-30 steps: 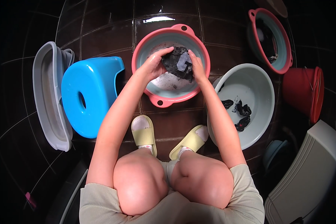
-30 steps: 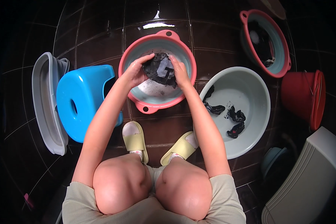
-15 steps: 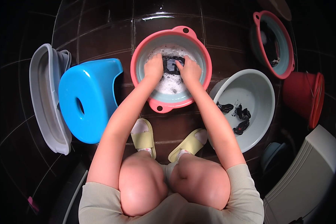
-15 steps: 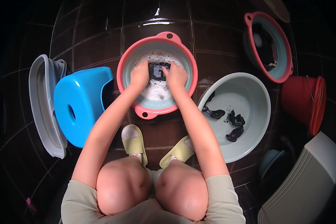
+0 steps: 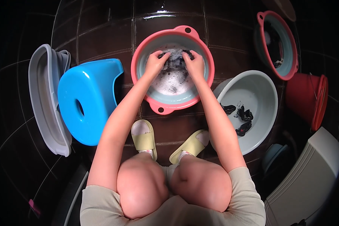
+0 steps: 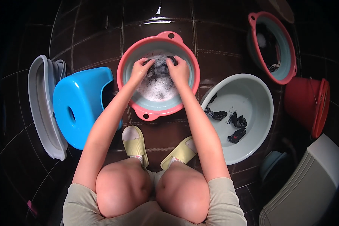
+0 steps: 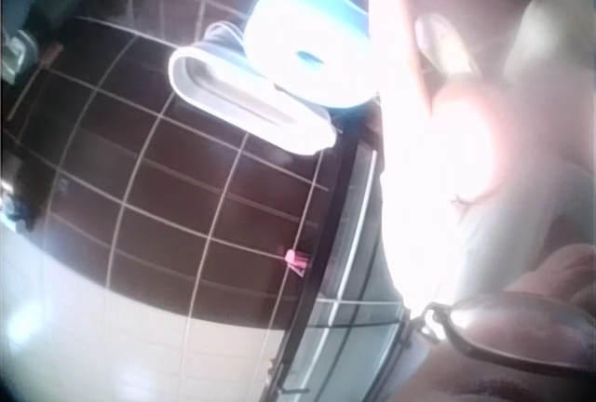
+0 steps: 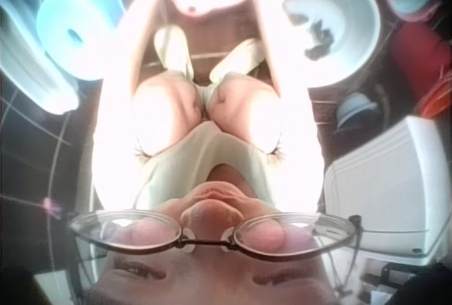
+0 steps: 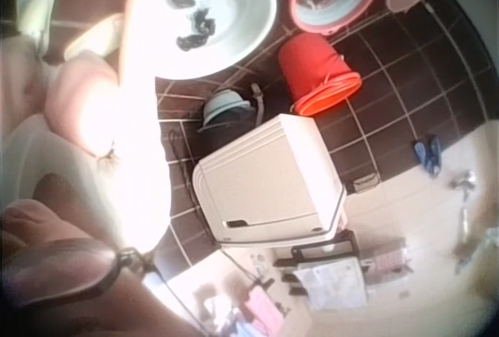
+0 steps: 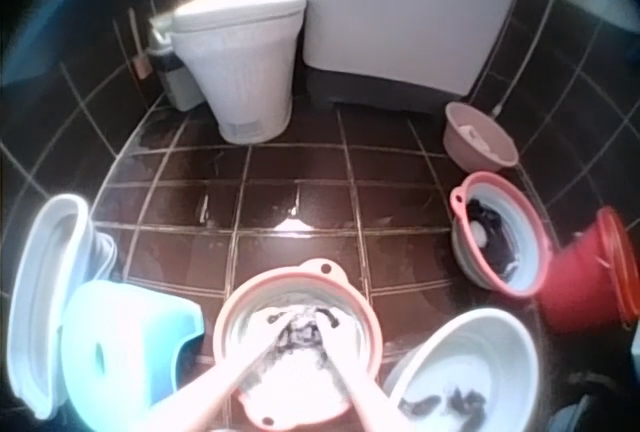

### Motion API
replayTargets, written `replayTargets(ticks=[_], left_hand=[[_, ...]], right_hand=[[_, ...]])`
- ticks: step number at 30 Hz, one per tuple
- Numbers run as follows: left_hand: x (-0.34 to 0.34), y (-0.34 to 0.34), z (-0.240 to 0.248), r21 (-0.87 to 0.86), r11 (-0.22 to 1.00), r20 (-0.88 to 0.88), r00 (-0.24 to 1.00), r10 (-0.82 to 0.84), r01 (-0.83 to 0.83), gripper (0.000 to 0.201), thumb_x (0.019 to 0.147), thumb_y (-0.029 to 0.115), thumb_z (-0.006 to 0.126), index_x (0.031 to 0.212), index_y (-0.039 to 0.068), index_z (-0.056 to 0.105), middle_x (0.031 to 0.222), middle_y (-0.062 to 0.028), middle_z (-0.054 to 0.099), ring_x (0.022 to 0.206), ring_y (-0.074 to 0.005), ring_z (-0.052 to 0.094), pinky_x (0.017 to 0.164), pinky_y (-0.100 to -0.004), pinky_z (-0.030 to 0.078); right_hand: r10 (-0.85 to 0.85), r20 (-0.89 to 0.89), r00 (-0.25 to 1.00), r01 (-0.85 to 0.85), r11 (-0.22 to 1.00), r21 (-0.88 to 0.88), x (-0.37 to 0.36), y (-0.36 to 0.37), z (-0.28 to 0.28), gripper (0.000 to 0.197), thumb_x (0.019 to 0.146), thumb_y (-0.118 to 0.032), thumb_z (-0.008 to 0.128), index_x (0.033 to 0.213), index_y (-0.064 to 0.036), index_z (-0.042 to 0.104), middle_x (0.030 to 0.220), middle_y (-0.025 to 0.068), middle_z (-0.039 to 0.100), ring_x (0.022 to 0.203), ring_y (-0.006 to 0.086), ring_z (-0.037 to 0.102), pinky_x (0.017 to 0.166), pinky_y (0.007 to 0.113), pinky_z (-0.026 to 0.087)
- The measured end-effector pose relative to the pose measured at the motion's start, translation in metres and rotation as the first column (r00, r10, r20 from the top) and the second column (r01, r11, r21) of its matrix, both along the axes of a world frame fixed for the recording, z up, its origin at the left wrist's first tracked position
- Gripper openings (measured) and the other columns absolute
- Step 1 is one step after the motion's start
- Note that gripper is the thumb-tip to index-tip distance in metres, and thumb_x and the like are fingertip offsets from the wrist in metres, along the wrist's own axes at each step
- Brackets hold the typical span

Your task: The person washes several small dark fabric items by hand in a pink basin filled with soapy water, rubbing the fabric together and moving items between basins.

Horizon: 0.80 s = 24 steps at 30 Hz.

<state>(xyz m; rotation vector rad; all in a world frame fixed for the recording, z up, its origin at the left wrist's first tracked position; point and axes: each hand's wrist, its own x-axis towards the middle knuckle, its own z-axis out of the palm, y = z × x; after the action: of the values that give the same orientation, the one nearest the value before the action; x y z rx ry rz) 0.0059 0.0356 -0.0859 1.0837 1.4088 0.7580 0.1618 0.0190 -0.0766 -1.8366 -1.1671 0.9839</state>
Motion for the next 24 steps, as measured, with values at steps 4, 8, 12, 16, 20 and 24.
replayTargets(ticks=[4,8,12,16,20,24], left_hand=[[0.01,-0.008,0.014,-0.095,0.994,0.188,0.979,0.079,-0.061,0.023,0.082,0.023,0.058,0.074,0.001,0.058,0.059,0.0001,0.053,0.051,-0.006,0.045,0.046,-0.0235,0.034],[0.036,-0.031,0.034,-0.296,0.944,0.395,0.882,0.259,-0.145,0.029,0.086,0.026,0.05,0.074,0.001,0.056,0.068,-0.0019,0.054,0.063,-0.0075,0.047,0.057,-0.0241,0.038],[0.054,-0.046,0.041,-0.335,0.933,0.336,0.908,0.252,-0.135,0.029,0.088,0.029,0.044,0.089,0.002,0.056,0.081,-0.0037,0.056,0.074,-0.011,0.051,0.065,-0.0269,0.041],[0.02,-0.03,0.063,-0.69,0.719,0.542,0.717,0.438,0.082,0.03,0.087,0.028,0.043,0.088,0.0,0.054,0.073,-0.0067,0.055,0.072,-0.0174,0.054,0.067,-0.032,0.043],[0.045,-0.038,0.058,-0.441,0.884,0.39,0.854,0.344,-0.155,0.026,0.086,0.027,0.043,0.081,0.004,0.052,0.075,-0.0111,0.056,0.07,-0.0232,0.057,0.063,-0.0369,0.045],[0.007,-0.023,0.073,-0.685,0.729,0.51,0.711,0.485,-0.006,0.026,0.083,0.022,0.046,0.093,-0.001,0.054,0.083,-0.0079,0.057,0.08,-0.0172,0.052,0.072,-0.0306,0.041]], right_hand=[[0.044,0.248,0.968,-0.074,0.991,0.115,-0.028,-0.017,0.045,0.031,0.073,-0.037,0.061,0.081,-0.0062,0.061,0.069,0.0179,0.059,0.069,0.0359,0.058,0.058,0.041,0.044],[0.025,0.115,0.993,-0.027,1.0,0.016,-0.046,-0.034,0.056,0.034,0.078,-0.036,0.055,0.089,-0.0052,0.063,0.072,0.022,0.058,0.071,0.0384,0.058,0.062,0.041,0.045],[-0.014,0.029,0.999,0.018,0.993,-0.119,-0.023,-0.023,0.056,0.032,0.077,-0.032,0.051,0.082,-0.0034,0.064,0.072,0.0248,0.057,0.076,0.0408,0.056,0.066,0.044,0.044],[0.153,0.138,0.978,-0.145,0.987,-0.068,-0.057,-0.043,0.094,0.034,0.076,-0.031,0.049,0.068,0.0002,0.061,0.065,0.024,0.056,0.07,0.0411,0.056,0.064,0.045,0.043],[0.089,0.175,0.98,-0.073,0.992,-0.098,-0.035,-0.01,0.085,0.03,0.075,-0.029,0.051,0.067,-0.0021,0.061,0.062,0.0233,0.055,0.065,0.0414,0.055,0.062,0.047,0.043],[0.173,0.129,0.976,-0.18,0.983,0.044,-0.065,-0.041,0.101,0.033,0.076,-0.031,0.051,0.068,-0.0004,0.061,0.062,0.0231,0.055,0.064,0.0407,0.055,0.06,0.046,0.043]])
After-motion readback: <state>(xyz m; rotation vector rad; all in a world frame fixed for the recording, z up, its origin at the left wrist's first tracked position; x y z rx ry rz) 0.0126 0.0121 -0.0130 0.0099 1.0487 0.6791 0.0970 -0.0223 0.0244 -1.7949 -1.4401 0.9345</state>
